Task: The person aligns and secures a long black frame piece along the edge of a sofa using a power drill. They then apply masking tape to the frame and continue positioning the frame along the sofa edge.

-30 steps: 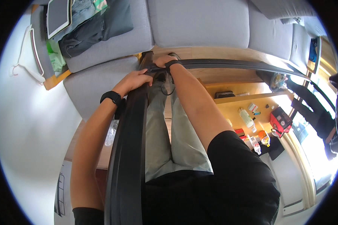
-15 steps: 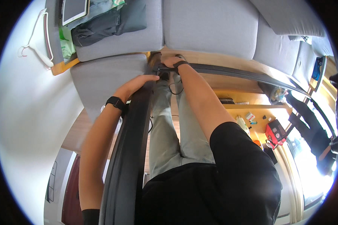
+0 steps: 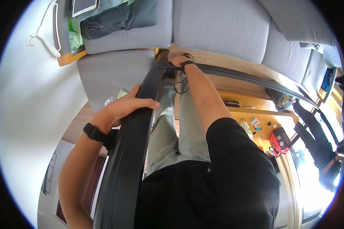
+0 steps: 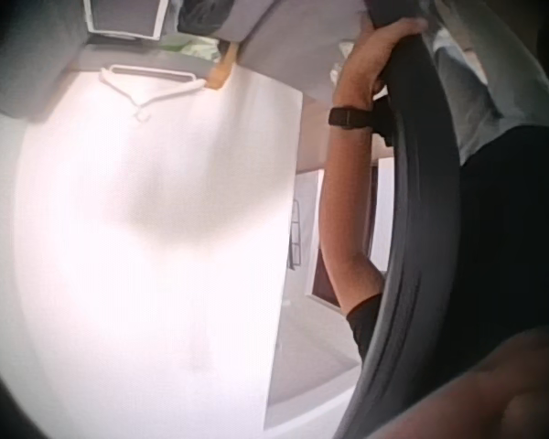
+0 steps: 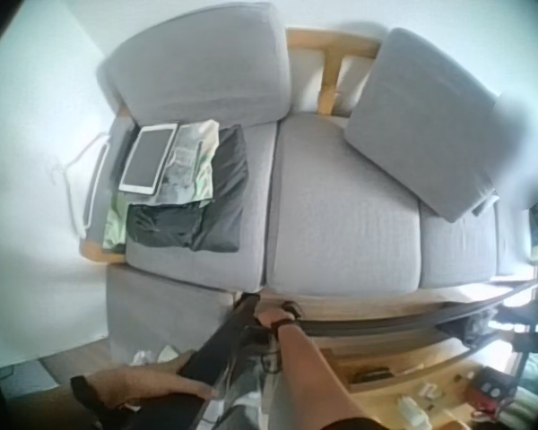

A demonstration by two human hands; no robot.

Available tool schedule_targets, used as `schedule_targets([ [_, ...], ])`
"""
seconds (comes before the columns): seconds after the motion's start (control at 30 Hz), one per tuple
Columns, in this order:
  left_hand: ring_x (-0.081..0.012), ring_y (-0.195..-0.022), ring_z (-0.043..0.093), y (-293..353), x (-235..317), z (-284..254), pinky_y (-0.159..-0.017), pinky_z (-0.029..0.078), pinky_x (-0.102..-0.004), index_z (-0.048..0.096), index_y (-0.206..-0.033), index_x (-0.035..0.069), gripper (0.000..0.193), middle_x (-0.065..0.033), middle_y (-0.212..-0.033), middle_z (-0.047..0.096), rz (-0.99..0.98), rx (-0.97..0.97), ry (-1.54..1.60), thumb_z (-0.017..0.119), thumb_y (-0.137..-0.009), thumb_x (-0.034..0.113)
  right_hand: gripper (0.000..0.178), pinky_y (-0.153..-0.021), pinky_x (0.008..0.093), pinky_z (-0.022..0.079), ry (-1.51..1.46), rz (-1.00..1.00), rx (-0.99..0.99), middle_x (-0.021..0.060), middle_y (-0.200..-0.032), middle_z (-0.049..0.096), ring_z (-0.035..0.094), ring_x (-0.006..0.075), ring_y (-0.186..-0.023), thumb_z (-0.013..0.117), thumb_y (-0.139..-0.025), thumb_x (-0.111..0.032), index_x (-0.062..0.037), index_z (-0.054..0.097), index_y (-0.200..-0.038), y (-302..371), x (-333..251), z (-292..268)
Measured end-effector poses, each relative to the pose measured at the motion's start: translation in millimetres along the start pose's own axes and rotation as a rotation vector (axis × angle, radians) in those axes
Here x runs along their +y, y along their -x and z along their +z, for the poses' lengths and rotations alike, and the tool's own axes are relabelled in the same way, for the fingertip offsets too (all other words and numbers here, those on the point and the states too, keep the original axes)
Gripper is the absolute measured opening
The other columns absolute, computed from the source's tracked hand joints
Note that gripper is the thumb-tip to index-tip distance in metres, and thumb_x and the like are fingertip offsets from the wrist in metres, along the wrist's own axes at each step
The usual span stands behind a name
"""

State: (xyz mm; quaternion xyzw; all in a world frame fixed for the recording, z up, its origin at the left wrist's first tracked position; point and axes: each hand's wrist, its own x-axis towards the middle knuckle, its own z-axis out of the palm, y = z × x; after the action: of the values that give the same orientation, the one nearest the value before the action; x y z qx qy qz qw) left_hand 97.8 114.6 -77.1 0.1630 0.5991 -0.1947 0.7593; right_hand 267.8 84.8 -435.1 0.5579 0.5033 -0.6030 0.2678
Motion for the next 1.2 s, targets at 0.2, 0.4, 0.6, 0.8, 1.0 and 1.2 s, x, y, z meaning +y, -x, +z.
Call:
schedule_targets([
  [0.2, -0.0201, -0.094, 0.055, -7.1, -6.8, -0.1, -0.074, 0.047, -0.0284, 0.036, -0.147, 0.003, 0.096, -0.0125, -0.110, 0.054, 0.075, 0.043, 0.022, 0.080, -0.071, 0.042, 0.056, -0.113, 0.0463, 0.035, -0.055, -0.021, -0.021, 0.0142, -0.147, 0.052, 0.046, 0.0329, -0.138, 0.043, -0.100, -0.048, -0.0096, 0.057, -0.139, -16.7, 6.0, 5.9],
  [0.4, -0.0255, -0.111, 0.057, -14.1, -12.5, -11.3, -0.090, 0.049, -0.0304, 0.028, -0.148, -0.009, 0.109, -0.0201, -0.125, 0.055, 0.092, 0.004, 0.108, 0.083, -0.067, 0.039, 0.066, -0.113, 0.0449, 0.034, -0.041, -0.102, -0.112, 0.0188, -0.147, 0.050, 0.047, 0.0349, -0.135, 0.038, -0.100, -0.056, -0.0043, 0.059, -0.135, -42.9, 16.5, 2.4],
  [0.6, -0.0371, -0.122, 0.056, -9.0, -22.8, -29.1, -0.101, 0.044, -0.0324, 0.015, -0.149, -0.019, 0.124, -0.0332, -0.136, 0.051, 0.092, 0.027, -0.033, 0.081, -0.065, 0.045, 0.069, -0.111, 0.0419, 0.035, -0.041, -0.178, -0.238, 0.0233, -0.138, 0.056, 0.052, 0.0334, -0.130, 0.036, -0.102, -0.058, -0.0008, 0.063, -0.129, -53.1, 16.9, 13.2],
  [0.8, -0.0413, -0.119, 0.059, -14.5, -14.3, -31.8, -0.099, 0.046, -0.0319, 0.009, -0.148, -0.022, 0.132, -0.0391, -0.133, 0.051, 0.110, 0.084, -0.237, 0.079, -0.065, 0.051, 0.070, -0.109, 0.0408, 0.037, 0.034, -0.231, -0.127, 0.0266, -0.135, 0.058, 0.054, 0.0353, -0.128, 0.033, -0.103, -0.055, 0.0032, 0.063, -0.126, -61.7, 21.5, 16.3],
  [1.0, -0.0399, -0.123, 0.057, -18.5, -26.5, -28.1, -0.100, 0.045, -0.0309, 0.011, -0.148, -0.022, 0.130, -0.0387, -0.136, 0.049, 0.142, 0.056, -0.198, 0.078, -0.065, 0.053, 0.061, -0.109, 0.0409, 0.037, 0.056, -0.289, -0.161, 0.0246, -0.135, 0.058, 0.052, 0.0367, -0.129, 0.033, -0.105, -0.048, 0.0007, 0.061, -0.130, -49.7, 21.8, 24.9],
  [1.2, -0.0372, -0.123, 0.056, -20.4, -35.6, -25.4, -0.101, 0.044, -0.0312, 0.015, -0.148, -0.020, 0.127, -0.0363, -0.136, 0.050, 0.131, 0.090, -0.176, 0.079, -0.066, 0.051, 0.062, -0.111, 0.0410, 0.036, -0.044, -0.225, -0.169, 0.0246, -0.139, 0.056, 0.051, 0.0380, -0.131, 0.034, -0.105, -0.049, 0.0012, 0.059, -0.132, -43.6, 22.3, 35.2],
])
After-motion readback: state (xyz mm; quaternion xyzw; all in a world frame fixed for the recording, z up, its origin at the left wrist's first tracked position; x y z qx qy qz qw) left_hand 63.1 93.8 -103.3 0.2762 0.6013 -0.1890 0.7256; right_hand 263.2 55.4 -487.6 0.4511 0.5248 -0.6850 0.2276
